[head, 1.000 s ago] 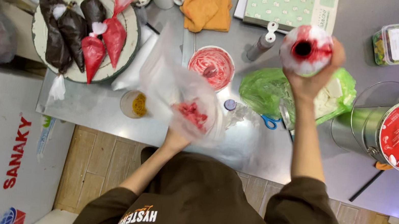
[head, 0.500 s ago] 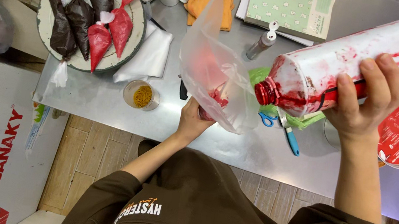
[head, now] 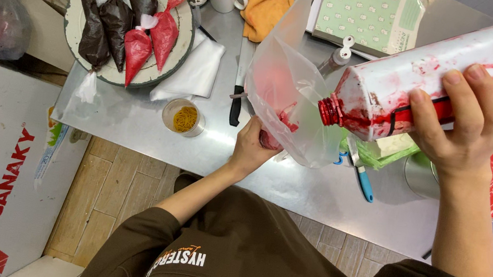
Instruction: The person stirs pink frosting in a bowl, transfers it into a plastic piping bag, and adds red liquid from a bottle to the bag.
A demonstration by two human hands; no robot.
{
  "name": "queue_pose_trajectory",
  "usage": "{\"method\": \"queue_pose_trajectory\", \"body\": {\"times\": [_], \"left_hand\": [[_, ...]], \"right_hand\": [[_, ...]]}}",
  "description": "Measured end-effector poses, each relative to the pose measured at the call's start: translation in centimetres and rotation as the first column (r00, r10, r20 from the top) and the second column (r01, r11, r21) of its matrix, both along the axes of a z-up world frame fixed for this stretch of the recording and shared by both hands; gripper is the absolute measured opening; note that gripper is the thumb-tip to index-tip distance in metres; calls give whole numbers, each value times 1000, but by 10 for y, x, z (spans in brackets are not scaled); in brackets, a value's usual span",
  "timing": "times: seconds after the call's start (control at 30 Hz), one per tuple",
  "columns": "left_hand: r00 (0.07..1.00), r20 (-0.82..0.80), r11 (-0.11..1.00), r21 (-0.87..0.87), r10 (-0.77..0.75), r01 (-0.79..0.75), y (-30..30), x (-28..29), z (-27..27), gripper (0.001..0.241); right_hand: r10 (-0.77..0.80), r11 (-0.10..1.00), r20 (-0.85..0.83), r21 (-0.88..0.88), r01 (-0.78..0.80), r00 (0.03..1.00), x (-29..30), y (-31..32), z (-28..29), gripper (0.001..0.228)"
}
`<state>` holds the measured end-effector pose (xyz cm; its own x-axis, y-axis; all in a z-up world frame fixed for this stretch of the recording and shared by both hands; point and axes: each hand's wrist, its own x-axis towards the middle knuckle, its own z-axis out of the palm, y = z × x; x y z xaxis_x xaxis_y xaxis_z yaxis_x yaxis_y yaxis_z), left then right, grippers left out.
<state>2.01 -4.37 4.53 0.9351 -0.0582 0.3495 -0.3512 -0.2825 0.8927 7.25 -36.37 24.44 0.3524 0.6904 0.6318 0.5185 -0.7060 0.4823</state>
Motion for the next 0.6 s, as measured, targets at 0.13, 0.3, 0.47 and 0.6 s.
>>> {"method": "queue_pose_trajectory", "body": {"times": [0.13, 0.3, 0.47, 0.6], "left_hand": [[1000, 0, 1000, -3, -6, 6, -1, 1, -3, 62], [999, -36, 1000, -3, -19, 19, -2, 4, -2, 67], [999, -25, 1000, -14, -24, 24, -2, 6, -1, 74], [998, -49, 999, -10, -32, 31, -3, 7, -4, 77]], "right_hand": [[18, 1000, -12, -1, -18, 1000, 0, 0, 2, 38], [21, 998, 12, -63, -20, 1000, 2, -4, 3, 33], [34, 995, 27, -99, -32, 999, 4, -9, 6, 34], [27, 990, 36, -137, -22, 999, 2, -11, 12, 36]]}}
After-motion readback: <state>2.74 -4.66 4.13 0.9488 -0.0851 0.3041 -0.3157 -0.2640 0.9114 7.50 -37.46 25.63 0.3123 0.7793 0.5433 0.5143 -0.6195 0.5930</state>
